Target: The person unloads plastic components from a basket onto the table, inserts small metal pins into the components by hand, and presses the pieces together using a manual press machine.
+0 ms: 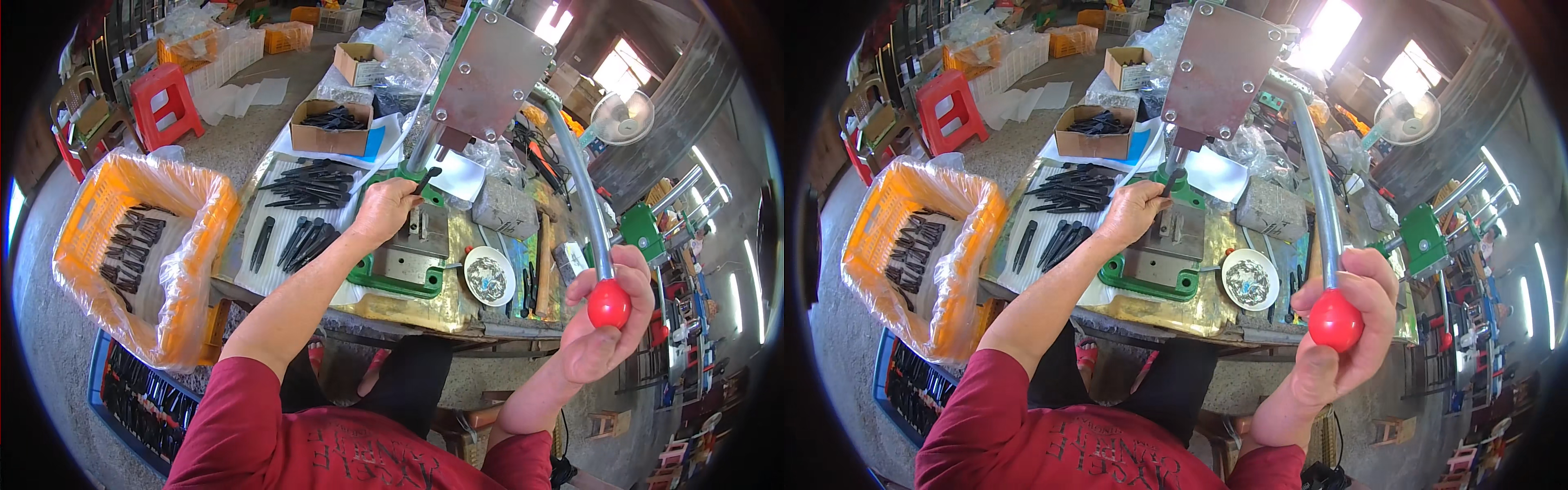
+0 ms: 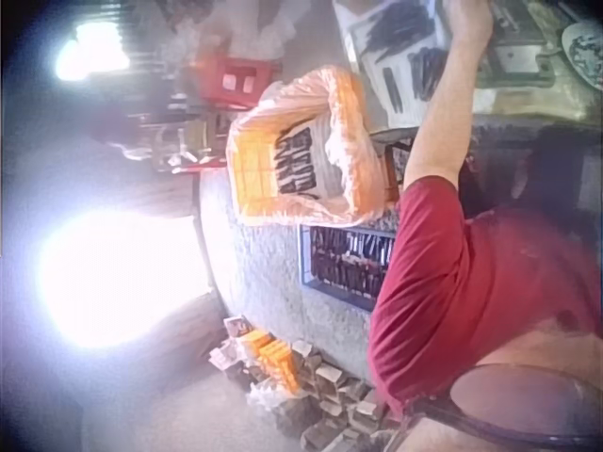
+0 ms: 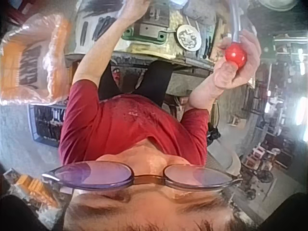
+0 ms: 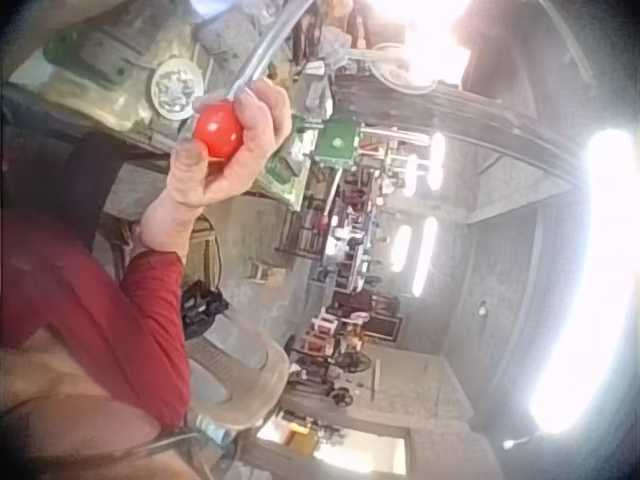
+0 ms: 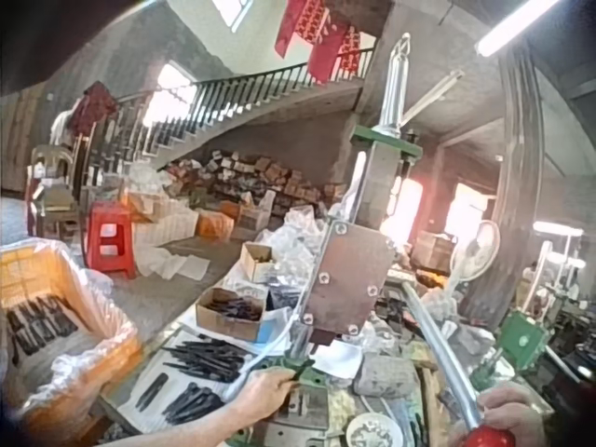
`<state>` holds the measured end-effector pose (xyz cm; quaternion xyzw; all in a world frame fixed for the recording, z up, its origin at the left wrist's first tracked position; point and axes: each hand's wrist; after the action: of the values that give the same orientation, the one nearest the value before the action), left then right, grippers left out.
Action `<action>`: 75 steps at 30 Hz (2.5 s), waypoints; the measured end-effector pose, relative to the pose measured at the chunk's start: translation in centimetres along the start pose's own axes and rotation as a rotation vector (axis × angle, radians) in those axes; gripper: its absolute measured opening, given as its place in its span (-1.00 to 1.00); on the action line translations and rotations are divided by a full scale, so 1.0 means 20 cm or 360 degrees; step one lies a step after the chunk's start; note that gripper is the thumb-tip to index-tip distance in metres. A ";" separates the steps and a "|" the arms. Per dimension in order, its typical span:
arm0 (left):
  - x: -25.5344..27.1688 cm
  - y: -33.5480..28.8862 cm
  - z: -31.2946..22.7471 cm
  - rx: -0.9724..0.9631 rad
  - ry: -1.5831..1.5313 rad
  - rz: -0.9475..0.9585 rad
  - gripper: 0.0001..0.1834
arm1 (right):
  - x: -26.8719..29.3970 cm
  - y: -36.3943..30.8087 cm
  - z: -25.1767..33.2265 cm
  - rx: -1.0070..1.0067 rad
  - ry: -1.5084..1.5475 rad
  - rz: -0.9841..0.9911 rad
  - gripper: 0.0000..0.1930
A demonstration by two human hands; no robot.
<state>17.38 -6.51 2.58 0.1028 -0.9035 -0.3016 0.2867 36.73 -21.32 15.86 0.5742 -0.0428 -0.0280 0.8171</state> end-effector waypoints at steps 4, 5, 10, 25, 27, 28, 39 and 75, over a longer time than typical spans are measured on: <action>-0.01 -0.01 0.02 0.0003 -0.0030 -0.0031 -0.89 | -0.02 0.03 0.01 -0.0074 0.0068 0.0053 -0.54; -0.02 0.00 0.02 0.0001 -0.0033 -0.0032 -0.89 | -0.02 0.03 0.02 -0.0107 0.0110 0.0051 -0.57; -0.02 0.00 0.04 -0.0030 -0.0006 -0.0060 -0.88 | -0.02 0.05 0.04 -0.0139 0.0196 0.0095 -0.67; 0.00 -0.01 0.00 0.0094 -0.0007 0.0019 -0.86 | -0.05 0.10 0.08 -0.0293 0.0213 0.0122 -0.76; 0.01 -0.01 -0.01 0.0102 0.0009 0.0028 -0.87 | -0.07 0.12 0.08 -0.0237 0.0205 0.0017 -0.73; 0.01 -0.01 -0.02 0.0109 0.0024 0.0040 -0.87 | -0.07 0.13 0.09 -0.0238 0.0202 0.0016 -0.73; -0.02 -0.01 0.03 0.0092 0.0037 -0.0052 -0.87 | -0.12 0.18 0.11 -0.0318 -0.0056 -0.0131 -0.74; 0.10 0.00 0.03 0.0805 -0.1094 0.0084 -0.85 | -0.04 -0.06 0.01 -0.0441 -0.0086 0.0177 -0.77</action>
<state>15.39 -7.01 3.19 0.0400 -0.9943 -0.0799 -0.0578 35.90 -21.87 14.86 0.4516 -0.0922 -0.0037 0.8874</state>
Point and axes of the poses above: each hand's wrist, its own y-axis towards the middle knuckle, its own x-axis out of the back of the hand, z = x × y, and after that the axes turned 13 degrees about y, right-handed
